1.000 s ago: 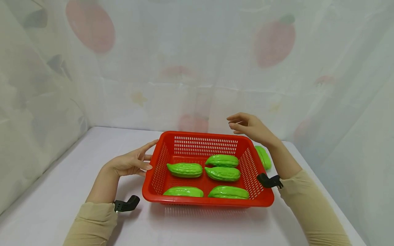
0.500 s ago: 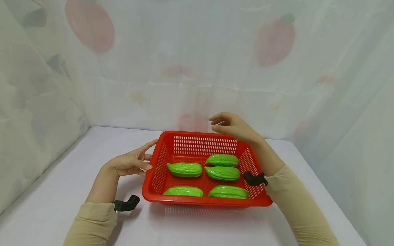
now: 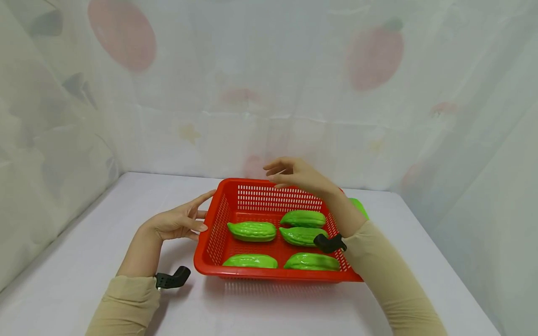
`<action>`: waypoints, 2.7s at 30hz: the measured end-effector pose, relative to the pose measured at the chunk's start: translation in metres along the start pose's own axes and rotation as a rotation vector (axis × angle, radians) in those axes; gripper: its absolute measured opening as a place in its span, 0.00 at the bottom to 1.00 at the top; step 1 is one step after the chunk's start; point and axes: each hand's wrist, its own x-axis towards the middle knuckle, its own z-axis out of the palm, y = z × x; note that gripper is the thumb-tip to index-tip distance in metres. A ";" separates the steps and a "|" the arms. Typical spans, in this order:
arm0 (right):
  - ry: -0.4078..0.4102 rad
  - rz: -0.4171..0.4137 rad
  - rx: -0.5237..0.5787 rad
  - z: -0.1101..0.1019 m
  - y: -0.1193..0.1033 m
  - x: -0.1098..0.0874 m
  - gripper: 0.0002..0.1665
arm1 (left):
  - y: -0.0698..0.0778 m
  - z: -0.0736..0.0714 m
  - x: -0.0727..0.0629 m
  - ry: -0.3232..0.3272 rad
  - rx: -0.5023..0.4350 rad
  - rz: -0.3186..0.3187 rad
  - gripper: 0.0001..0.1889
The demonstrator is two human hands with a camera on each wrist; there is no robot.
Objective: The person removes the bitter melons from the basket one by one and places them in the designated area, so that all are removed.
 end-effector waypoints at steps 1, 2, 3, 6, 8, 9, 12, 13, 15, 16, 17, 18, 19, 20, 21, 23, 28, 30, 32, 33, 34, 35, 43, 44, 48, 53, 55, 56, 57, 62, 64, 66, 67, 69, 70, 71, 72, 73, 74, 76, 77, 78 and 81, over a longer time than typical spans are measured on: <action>-0.009 0.006 0.014 0.002 0.000 0.001 0.21 | 0.000 0.000 0.000 0.001 0.000 -0.002 0.54; -0.020 0.013 0.028 0.003 0.001 0.003 0.22 | 0.000 0.000 0.000 0.001 0.001 -0.002 0.54; -0.027 0.021 0.033 0.004 0.002 0.004 0.22 | 0.000 0.001 0.000 0.002 0.002 -0.003 0.54; -0.052 0.032 0.054 0.009 0.006 0.008 0.23 | 0.000 0.001 0.000 -0.002 0.000 -0.001 0.54; -0.071 0.039 0.070 0.012 0.010 0.011 0.24 | 0.001 0.001 0.000 -0.006 -0.003 0.001 0.54; -0.082 0.044 0.081 0.014 0.012 0.012 0.24 | 0.001 0.001 0.000 -0.006 -0.004 0.001 0.54; -0.126 0.068 0.110 0.019 0.017 0.014 0.25 | 0.001 0.001 0.000 -0.009 -0.010 0.001 0.54; -0.139 0.079 0.108 0.021 0.019 0.015 0.26 | 0.001 0.001 0.000 -0.010 -0.010 0.001 0.54; -0.171 0.101 0.096 0.025 0.022 0.016 0.26 | 0.001 0.001 0.000 -0.011 -0.011 0.002 0.54; -0.186 0.109 0.091 0.027 0.023 0.017 0.27 | 0.000 0.001 0.000 -0.013 -0.010 0.003 0.54; -0.202 0.117 0.068 0.028 0.024 0.018 0.28 | 0.000 0.001 0.000 -0.015 -0.009 0.004 0.54; -0.217 0.123 0.050 0.030 0.026 0.018 0.29 | 0.001 0.000 0.000 -0.015 -0.007 0.005 0.54; -0.232 0.129 0.036 0.031 0.026 0.019 0.30 | 0.001 0.000 0.000 -0.016 -0.008 0.006 0.54; -0.245 0.136 0.026 0.032 0.027 0.020 0.30 | 0.001 0.000 0.000 -0.018 -0.007 0.008 0.54; -0.255 0.141 0.013 0.034 0.028 0.020 0.30 | 0.001 0.000 0.000 -0.020 -0.006 0.009 0.54; -0.276 0.147 -0.021 0.036 0.031 0.022 0.30 | 0.000 0.000 -0.001 -0.024 -0.009 0.010 0.54; -0.318 0.148 -0.075 0.043 0.037 0.025 0.30 | 0.000 0.000 -0.002 -0.021 -0.008 0.008 0.54; -0.340 0.145 -0.089 0.045 0.039 0.026 0.31 | 0.000 0.001 -0.002 -0.014 -0.003 0.006 0.54; -0.363 0.142 -0.098 0.047 0.041 0.027 0.32 | 0.001 0.001 -0.003 -0.008 0.000 0.003 0.54; -0.373 0.143 -0.101 0.047 0.042 0.027 0.32 | 0.001 0.001 -0.003 -0.006 0.001 0.002 0.54; -0.382 0.141 -0.114 0.048 0.043 0.027 0.32 | 0.001 0.001 -0.003 -0.006 0.002 0.002 0.54; -0.393 0.142 -0.127 0.049 0.044 0.027 0.32 | 0.001 0.001 -0.003 -0.007 0.002 0.002 0.54; -0.451 0.175 -0.237 0.051 0.049 0.026 0.33 | 0.000 0.001 -0.002 -0.004 0.004 0.001 0.53; -0.451 0.177 -0.250 0.051 0.050 0.026 0.33 | 0.000 0.001 -0.002 -0.005 0.005 0.002 0.53; -0.447 0.180 -0.295 0.052 0.050 0.024 0.31 | 0.000 0.002 -0.002 -0.010 0.006 0.006 0.54; -0.454 0.198 -0.317 0.052 0.051 0.022 0.34 | 0.000 0.002 -0.001 -0.004 0.004 0.003 0.54; -0.460 0.213 -0.317 0.052 0.052 0.021 0.35 | 0.000 0.002 -0.001 -0.005 0.003 0.004 0.54; -0.461 0.218 -0.318 0.052 0.052 0.021 0.35 | 0.000 0.002 -0.001 -0.007 0.002 0.005 0.54; -0.462 0.222 -0.318 0.053 0.052 0.020 0.36 | -0.001 0.002 -0.001 -0.008 0.000 0.006 0.54; -0.459 0.235 -0.333 0.054 0.053 0.019 0.37 | -0.001 0.002 -0.001 -0.014 -0.005 0.008 0.54; -0.460 0.237 -0.342 0.055 0.053 0.019 0.37 | -0.001 0.002 -0.001 -0.016 -0.005 0.009 0.54; -0.462 0.240 -0.354 0.055 0.054 0.020 0.37 | -0.001 0.002 -0.001 -0.017 -0.005 0.009 0.54; -0.464 0.241 -0.357 0.055 0.054 0.020 0.37 | -0.001 0.002 -0.001 -0.017 -0.004 0.008 0.54; -0.466 0.240 -0.365 0.055 0.055 0.021 0.37 | -0.001 0.002 -0.001 -0.021 -0.005 0.010 0.54; -0.466 0.241 -0.365 0.055 0.056 0.021 0.37 | -0.001 0.002 -0.001 -0.024 -0.005 0.012 0.54; -0.468 0.240 -0.367 0.055 0.056 0.021 0.38 | -0.001 0.001 -0.001 -0.028 -0.007 0.014 0.54; -0.470 0.238 -0.370 0.055 0.057 0.021 0.38 | -0.002 0.001 -0.001 -0.034 -0.009 0.016 0.54; -0.473 0.235 -0.372 0.055 0.057 0.022 0.38 | -0.002 0.001 -0.001 -0.039 -0.010 0.019 0.53; -0.474 0.233 -0.374 0.055 0.057 0.022 0.38 | -0.002 0.000 -0.001 -0.045 -0.012 0.023 0.53; -0.476 0.232 -0.374 0.055 0.058 0.022 0.39 | -0.003 0.000 -0.001 -0.053 -0.016 0.029 0.53; -0.477 0.231 -0.377 0.055 0.058 0.022 0.39 | -0.003 0.000 -0.001 -0.056 -0.018 0.031 0.53; -0.478 0.230 -0.378 0.055 0.057 0.022 0.40 | -0.003 0.000 -0.001 -0.058 -0.020 0.032 0.53; -0.478 0.228 -0.377 0.055 0.056 0.022 0.40 | -0.003 0.000 -0.001 -0.061 -0.026 0.034 0.53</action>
